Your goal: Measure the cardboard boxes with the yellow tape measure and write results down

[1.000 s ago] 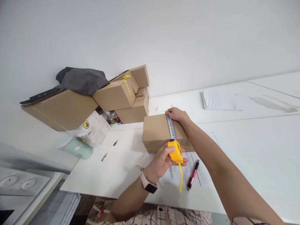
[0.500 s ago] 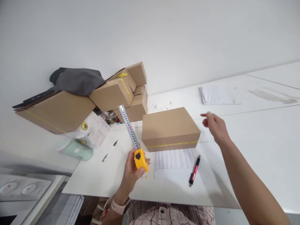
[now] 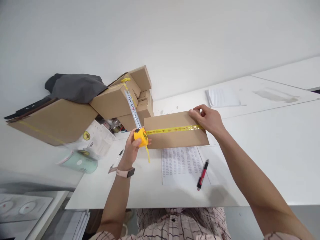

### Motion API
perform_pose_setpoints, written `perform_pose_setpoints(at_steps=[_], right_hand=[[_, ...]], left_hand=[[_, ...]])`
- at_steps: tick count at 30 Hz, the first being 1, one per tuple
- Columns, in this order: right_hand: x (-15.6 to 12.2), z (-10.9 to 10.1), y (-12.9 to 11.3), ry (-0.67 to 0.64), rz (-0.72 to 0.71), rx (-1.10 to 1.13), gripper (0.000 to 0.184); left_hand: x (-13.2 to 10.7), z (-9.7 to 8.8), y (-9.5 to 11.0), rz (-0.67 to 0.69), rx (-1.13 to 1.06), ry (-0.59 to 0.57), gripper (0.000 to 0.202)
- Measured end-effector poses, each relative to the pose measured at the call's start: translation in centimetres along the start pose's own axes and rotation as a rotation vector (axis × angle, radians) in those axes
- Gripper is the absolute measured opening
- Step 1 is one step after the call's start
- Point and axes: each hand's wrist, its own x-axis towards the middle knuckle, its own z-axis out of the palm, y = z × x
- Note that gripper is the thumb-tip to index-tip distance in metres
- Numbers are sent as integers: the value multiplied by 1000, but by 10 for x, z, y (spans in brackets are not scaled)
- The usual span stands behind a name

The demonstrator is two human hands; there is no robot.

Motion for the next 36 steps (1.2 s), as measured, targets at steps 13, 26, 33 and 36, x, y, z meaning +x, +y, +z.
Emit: perform_pose_setpoints(at_steps=[13,26,33,36], right_hand=[[31,42,-15,-58,-473,-362,46],[19,37,-16,-75,-619,-515,56],[22,36,-14,-144,-666,-514,57],[21,37,-14,-142,-659,-510,57]], left_hand=[[-62,81,-44,-361,-284,-325,67],[-66,81,-48,-414,-330,-314,69],[-70,84,-61,-440,-332,-290,71],[-65,85,-63,-419,-306,-291,79]])
